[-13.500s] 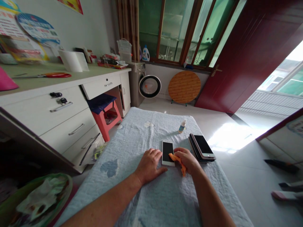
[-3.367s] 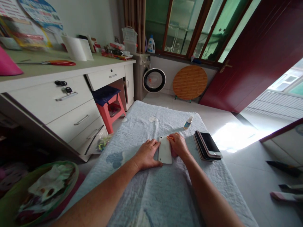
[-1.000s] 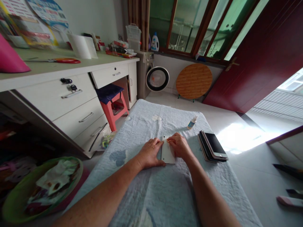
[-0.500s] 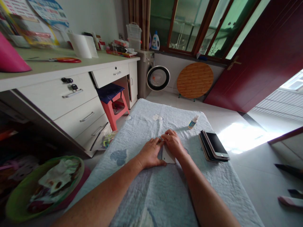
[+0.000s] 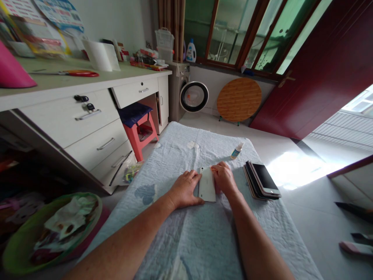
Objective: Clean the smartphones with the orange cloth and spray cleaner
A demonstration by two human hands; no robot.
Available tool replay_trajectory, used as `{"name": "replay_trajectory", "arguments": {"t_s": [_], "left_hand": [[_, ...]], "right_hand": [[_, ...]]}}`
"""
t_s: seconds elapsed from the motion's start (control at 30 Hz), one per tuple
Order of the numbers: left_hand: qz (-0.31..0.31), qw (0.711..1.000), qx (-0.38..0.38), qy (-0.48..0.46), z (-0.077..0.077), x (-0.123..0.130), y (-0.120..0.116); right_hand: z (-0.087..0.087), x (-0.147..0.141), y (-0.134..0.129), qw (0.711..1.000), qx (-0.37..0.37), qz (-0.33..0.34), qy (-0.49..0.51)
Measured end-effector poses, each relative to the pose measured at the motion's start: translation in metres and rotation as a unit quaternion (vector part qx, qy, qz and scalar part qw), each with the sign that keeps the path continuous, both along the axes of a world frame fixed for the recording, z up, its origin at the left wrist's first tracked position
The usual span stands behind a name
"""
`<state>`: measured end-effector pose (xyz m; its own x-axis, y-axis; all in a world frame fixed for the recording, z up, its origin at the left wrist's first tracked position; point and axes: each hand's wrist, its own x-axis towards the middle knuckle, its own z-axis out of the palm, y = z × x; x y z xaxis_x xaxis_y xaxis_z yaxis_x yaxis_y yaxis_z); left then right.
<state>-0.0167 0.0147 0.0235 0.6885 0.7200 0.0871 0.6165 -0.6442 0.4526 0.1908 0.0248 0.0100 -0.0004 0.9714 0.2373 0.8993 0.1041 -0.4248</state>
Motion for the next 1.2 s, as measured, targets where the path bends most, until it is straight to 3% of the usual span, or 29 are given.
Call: {"name": "replay_trajectory", "arguments": {"t_s": [0.33, 0.53, 0.73, 0.97, 1.2], "left_hand": [[0.000, 1.000, -0.008, 0.000, 0.000, 0.000, 0.000], [-0.002, 1.000, -0.007, 0.003, 0.000, 0.000, 0.000], [-0.001, 1.000, -0.002, 0.004, -0.001, 0.000, 0.000], [-0.001, 1.000, -0.001, 0.009, -0.001, 0.000, 0.000], [-0.002, 1.000, -0.004, 0.008, -0.006, 0.000, 0.002]], "right_hand": [[0.010, 0.003, -0.007, 0.999, -0.038, -0.033, -0.009], [0.024, 0.004, -0.016, 0.989, -0.139, -0.041, 0.002], [0.039, 0.008, -0.026, 0.961, -0.262, 0.017, 0.085], [0.052, 0.009, -0.037, 0.934, -0.340, 0.097, 0.044], [0.061, 0.004, -0.053, 0.918, -0.366, 0.154, 0.010]]}}
